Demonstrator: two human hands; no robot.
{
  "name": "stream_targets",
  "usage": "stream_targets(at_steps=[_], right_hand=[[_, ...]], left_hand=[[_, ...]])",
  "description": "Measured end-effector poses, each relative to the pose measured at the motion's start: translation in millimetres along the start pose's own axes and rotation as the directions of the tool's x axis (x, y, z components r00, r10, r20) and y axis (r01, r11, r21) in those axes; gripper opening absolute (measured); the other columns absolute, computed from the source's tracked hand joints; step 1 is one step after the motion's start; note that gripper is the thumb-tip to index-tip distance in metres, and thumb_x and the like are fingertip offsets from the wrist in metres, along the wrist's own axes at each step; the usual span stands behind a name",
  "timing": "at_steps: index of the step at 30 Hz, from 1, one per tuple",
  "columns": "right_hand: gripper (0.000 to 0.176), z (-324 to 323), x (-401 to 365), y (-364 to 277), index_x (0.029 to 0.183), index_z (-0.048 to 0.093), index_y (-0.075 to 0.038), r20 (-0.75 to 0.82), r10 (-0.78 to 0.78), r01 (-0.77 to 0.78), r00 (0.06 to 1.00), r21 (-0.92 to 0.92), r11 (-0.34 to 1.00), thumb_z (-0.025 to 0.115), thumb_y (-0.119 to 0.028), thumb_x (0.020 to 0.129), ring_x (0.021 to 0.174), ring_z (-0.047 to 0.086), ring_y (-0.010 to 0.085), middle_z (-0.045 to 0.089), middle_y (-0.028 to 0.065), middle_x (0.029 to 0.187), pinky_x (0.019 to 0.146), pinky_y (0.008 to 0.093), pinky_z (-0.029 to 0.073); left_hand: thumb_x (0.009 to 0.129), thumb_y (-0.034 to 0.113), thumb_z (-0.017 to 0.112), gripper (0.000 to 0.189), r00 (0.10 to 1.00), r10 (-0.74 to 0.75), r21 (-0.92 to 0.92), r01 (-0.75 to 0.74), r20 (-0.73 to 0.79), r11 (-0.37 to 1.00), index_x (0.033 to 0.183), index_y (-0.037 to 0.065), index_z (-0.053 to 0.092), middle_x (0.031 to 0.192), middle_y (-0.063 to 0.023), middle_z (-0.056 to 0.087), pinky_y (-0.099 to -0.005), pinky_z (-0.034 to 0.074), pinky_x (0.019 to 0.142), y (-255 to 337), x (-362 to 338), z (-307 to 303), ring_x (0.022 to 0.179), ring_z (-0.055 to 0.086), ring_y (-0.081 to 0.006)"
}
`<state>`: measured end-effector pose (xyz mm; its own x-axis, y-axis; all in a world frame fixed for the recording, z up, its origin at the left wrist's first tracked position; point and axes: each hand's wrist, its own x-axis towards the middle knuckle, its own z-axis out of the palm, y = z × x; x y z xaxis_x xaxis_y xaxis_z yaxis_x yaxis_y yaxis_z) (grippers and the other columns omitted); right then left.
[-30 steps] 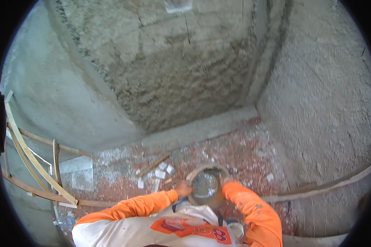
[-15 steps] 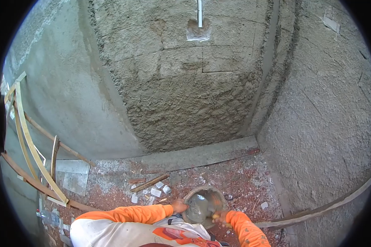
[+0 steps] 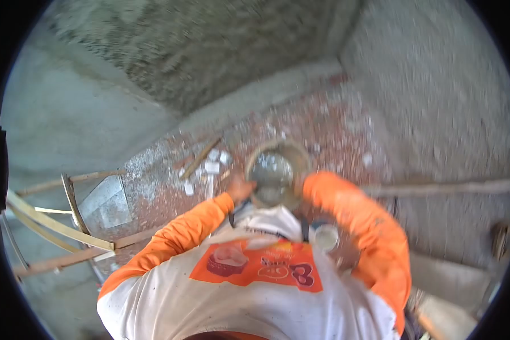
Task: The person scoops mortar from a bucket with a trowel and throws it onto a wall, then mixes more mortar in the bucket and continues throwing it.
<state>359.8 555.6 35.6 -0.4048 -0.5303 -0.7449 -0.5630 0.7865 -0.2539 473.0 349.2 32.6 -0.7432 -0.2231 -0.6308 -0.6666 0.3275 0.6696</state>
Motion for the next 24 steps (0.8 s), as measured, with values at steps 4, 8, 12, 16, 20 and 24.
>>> stream_targets(at_steps=[4, 8, 12, 16, 20, 24], right_hand=[[0.032, 4.6, 41.7, 50.4, 0.108, 0.054, -0.011, 0.154, 0.092, -0.103, 0.984, 0.059, 0.993, 0.049, -0.031, 0.084, 0.081, 0.057, 0.0262, 0.058, 0.0133, 0.093, 0.07, 0.0418, 0.046], [0.029, 45.7, 51.5, 81.1, 0.106, 0.054, -0.012, 0.527, -0.108, -0.218, 0.843, 0.517, 0.828, 0.051, -0.032, 0.084, 0.072, 0.059, 0.0228, 0.06, 0.0107, 0.086, 0.061, 0.04, 0.049], [0.028, 57.3, 20.6, 61.0, 0.105, 0.055, -0.013, 0.604, -0.296, -0.368, 0.74, 0.732, 0.573, 0.052, -0.032, 0.084, 0.066, 0.06, 0.0203, 0.061, 0.0087, 0.08, 0.055, 0.0387, 0.051], [0.026, 51.3, -9.5, 21.7, 0.102, 0.052, -0.013, 0.442, -0.293, -0.387, 0.848, 0.893, 0.23, 0.056, -0.03, 0.083, 0.047, 0.049, 0.0124, 0.053, 0.0028, 0.065, 0.038, 0.0274, 0.042], [0.026, 8.2, -37.1, 27.0, 0.105, 0.051, -0.015, 0.299, -0.334, -0.276, 0.894, 0.954, 0.117, 0.056, -0.028, 0.084, 0.046, 0.048, 0.0112, 0.051, 0.002, 0.063, 0.037, 0.0261, 0.041], [0.026, 3.0, -12.2, 79.7, 0.106, 0.053, -0.013, -0.152, -0.063, 0.149, 0.986, 0.667, 0.73, 0.055, -0.027, 0.084, 0.049, 0.052, 0.0126, 0.054, 0.005, 0.066, 0.04, 0.0286, 0.043]], left_hand=[[0.068, 0.018, 0.06, 0.028, 0.996, 0.091, 0.014, -0.091, -0.023, 0.996, 0.089, -0.001, 0.061, 0.085, -0.0199, 0.062, -0.0353, 0.046, 0.077, -14.6, 5.1, 16.3, 0.084, 0.06, -0.0302], [0.068, 0.01, 0.057, 0.024, 0.979, 0.202, -0.207, -0.203, -0.025, 0.957, 0.089, -0.001, 0.061, 0.085, -0.0173, 0.062, -0.0326, 0.046, 0.074, -30.0, 5.4, 22.1, 0.081, 0.059, -0.0274], [0.068, 0.004, 0.057, 0.022, 0.971, 0.236, -0.059, -0.238, -0.036, 0.97, 0.089, -0.001, 0.06, 0.082, -0.0117, 0.063, -0.0295, 0.045, 0.072, -8.0, -0.5, 14.3, 0.077, 0.059, -0.0207], [0.071, 0.004, 0.056, 0.019, 0.995, 0.102, -0.244, -0.103, -0.017, 0.964, 0.088, -0.002, 0.061, 0.079, -0.0086, 0.062, -0.0284, 0.046, 0.068, -23.6, 17.0, 13.8, 0.072, 0.058, -0.017], [0.074, 0.005, 0.052, 0.009, 1.0, -0.029, -0.394, 0.026, -0.001, 0.919, 0.08, 0.005, 0.059, 0.061, 0.0015, 0.053, -0.0219, 0.031, 0.039, -4.7, 28.8, 3.6, 0.046, 0.043, -0.0058], [0.074, 0.002, 0.051, 0.009, 0.999, -0.02, -0.47, 0.03, 0.027, 0.882, 0.081, 0.002, 0.057, 0.067, -0.002, 0.056, -0.0241, 0.04, 0.045, -5.3, 52.8, 6.9, 0.052, 0.049, -0.0096]])
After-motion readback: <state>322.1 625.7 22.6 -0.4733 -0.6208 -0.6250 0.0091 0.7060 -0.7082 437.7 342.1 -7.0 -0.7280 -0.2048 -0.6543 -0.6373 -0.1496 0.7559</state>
